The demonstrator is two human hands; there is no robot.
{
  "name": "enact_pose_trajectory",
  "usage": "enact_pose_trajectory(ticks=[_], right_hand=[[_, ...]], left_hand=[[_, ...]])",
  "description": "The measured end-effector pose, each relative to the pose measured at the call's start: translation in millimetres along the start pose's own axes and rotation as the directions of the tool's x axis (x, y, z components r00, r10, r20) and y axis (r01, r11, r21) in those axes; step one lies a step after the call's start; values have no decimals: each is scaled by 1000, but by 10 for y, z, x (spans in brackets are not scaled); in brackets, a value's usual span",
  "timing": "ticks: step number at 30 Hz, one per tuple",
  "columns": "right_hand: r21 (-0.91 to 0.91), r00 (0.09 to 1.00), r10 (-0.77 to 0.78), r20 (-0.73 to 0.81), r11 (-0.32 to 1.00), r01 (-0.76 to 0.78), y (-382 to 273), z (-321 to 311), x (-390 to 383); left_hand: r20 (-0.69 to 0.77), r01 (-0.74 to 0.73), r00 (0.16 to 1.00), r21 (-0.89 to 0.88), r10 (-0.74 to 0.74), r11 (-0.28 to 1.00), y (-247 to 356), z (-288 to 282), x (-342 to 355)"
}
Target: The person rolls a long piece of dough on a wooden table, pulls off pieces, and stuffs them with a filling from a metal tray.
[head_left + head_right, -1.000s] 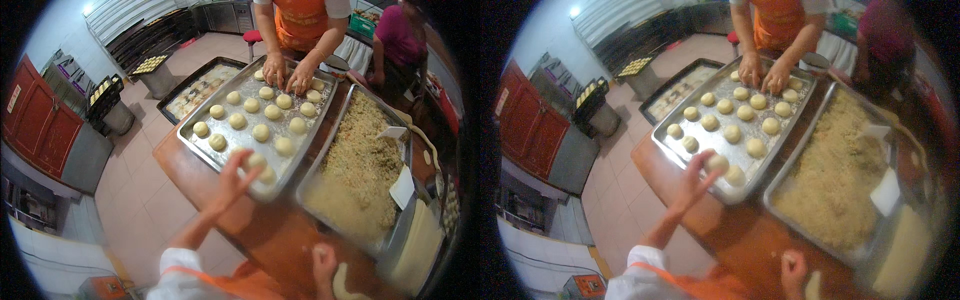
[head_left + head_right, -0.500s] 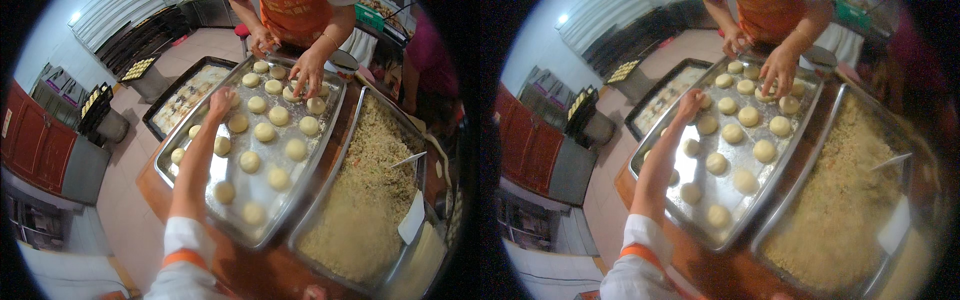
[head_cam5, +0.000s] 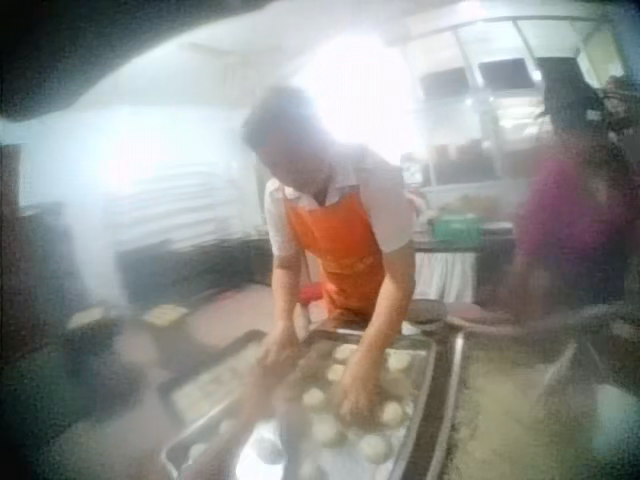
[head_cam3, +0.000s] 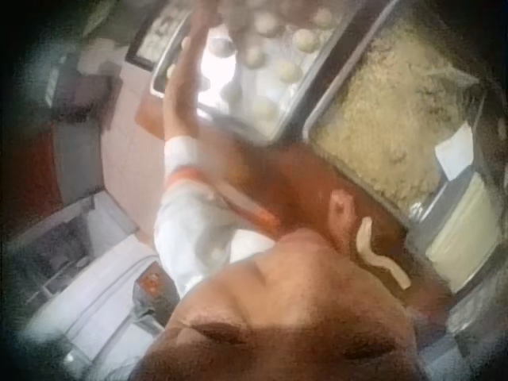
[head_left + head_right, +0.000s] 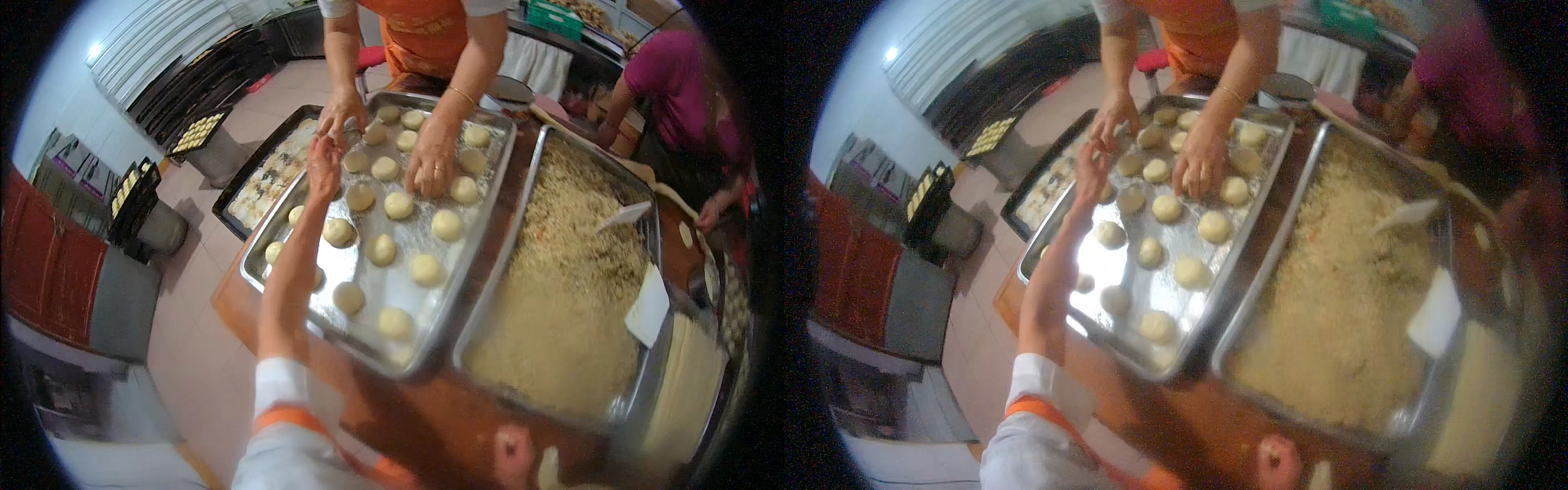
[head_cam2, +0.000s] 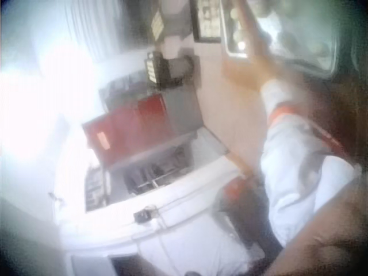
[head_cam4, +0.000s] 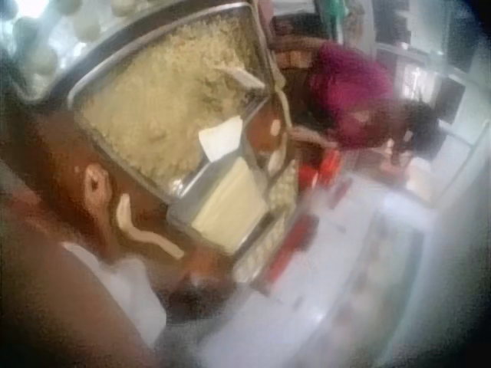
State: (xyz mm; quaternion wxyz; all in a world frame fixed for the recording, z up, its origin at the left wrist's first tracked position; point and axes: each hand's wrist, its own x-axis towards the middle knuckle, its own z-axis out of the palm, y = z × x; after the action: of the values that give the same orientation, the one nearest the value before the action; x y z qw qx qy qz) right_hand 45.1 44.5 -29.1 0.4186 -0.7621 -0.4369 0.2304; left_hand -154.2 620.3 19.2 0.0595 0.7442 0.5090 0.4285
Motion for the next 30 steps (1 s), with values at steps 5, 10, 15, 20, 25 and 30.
enact_pose_trajectory(ticks=[5,10,15,20,25,30], right_hand=[[-27,993,-77,-87,997,75,-83,-89,41],[247,985,-61,-162,964,100,-62,-222,-71],[534,998,25,-65,845,14,-160,-311,-308],[612,965,259,-28,768,-189,-172,-573,-747],[529,916,203,-346,849,11,37,-454,-944],[524,933,179,-311,851,11,129,-569,-1045]], left_hand=[[-2,-18,1000,-402,19,916,907,-814,-802],[516,277,854,-553,62,786,2203,-1134,-2688],[701,319,652,-599,288,735,3141,-1375,-3940],[472,-225,635,-644,611,732,3178,-1157,-4361],[934,849,355,-341,42,404,3550,-1324,-4527],[824,564,499,-543,267,622,3323,-1141,-4856]])
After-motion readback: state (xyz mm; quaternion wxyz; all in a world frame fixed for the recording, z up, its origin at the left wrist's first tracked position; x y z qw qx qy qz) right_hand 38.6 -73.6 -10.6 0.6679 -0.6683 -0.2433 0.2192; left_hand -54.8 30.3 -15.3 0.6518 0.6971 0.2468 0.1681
